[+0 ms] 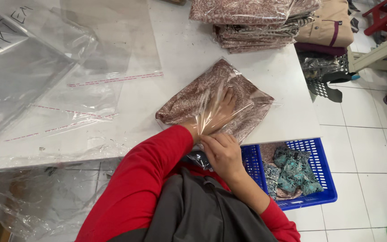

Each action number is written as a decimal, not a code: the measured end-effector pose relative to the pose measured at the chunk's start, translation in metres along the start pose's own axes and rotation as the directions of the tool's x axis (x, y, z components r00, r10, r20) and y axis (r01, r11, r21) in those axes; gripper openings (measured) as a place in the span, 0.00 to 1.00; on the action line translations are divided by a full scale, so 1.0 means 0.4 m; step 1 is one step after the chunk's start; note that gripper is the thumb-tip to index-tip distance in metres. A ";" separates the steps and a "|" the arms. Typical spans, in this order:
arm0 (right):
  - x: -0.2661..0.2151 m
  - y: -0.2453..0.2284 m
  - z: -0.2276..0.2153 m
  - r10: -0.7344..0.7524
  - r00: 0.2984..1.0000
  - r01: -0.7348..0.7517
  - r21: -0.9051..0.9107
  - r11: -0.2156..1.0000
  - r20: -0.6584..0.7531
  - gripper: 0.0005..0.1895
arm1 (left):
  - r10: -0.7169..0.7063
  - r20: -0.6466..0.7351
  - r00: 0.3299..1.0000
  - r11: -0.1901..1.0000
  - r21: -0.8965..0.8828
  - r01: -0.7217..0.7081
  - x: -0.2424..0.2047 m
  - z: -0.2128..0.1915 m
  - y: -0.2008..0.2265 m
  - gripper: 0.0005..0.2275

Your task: The person folds patterned fabric items and places them into clear plastic bags on a white table. The person then stacks the packaged items and places them into a blue basket. The person repeats this process for multiple items.

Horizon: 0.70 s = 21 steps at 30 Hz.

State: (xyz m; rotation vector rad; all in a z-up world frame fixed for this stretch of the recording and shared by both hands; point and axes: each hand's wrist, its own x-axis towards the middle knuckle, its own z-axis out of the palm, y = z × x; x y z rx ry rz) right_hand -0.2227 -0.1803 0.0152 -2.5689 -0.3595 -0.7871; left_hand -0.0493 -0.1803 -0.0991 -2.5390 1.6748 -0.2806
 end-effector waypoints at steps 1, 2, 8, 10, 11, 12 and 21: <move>-0.003 0.002 -0.001 0.007 1.000 -0.007 0.013 1.000 -0.010 0.11 | -0.004 -0.107 0.994 0.993 -0.122 -0.009 0.011 0.008 0.009 0.30; -0.003 0.008 -0.003 0.014 1.000 -0.013 0.024 1.000 -0.021 0.11 | -0.020 -0.213 0.977 0.970 -0.239 -0.032 0.027 0.013 0.017 0.31; -0.004 0.027 -0.018 0.044 0.999 -0.043 0.029 0.999 -0.031 0.10 | -0.018 -0.228 0.973 0.965 -0.260 -0.043 0.096 0.030 0.058 0.30; -0.005 0.032 -0.021 0.054 0.998 -0.054 0.047 0.997 -0.014 0.10 | -0.015 -0.229 0.973 0.957 -0.286 -0.053 0.121 0.028 0.065 0.30; -0.004 0.033 -0.020 0.059 0.998 -0.058 0.058 0.997 -0.008 0.10 | -0.018 -0.215 0.976 0.955 -0.292 -0.047 0.139 0.023 0.070 0.30; -0.011 0.031 -0.019 0.053 0.998 -0.051 0.073 0.996 -0.017 0.10 | -0.024 -0.191 0.981 0.953 -0.300 -0.035 0.148 0.021 0.078 0.30; -0.028 0.226 -0.045 0.168 0.978 -0.177 -0.064 0.982 -0.127 0.16 | 0.038 -0.035 0.999 0.902 -0.428 -0.050 0.154 -0.057 0.087 0.31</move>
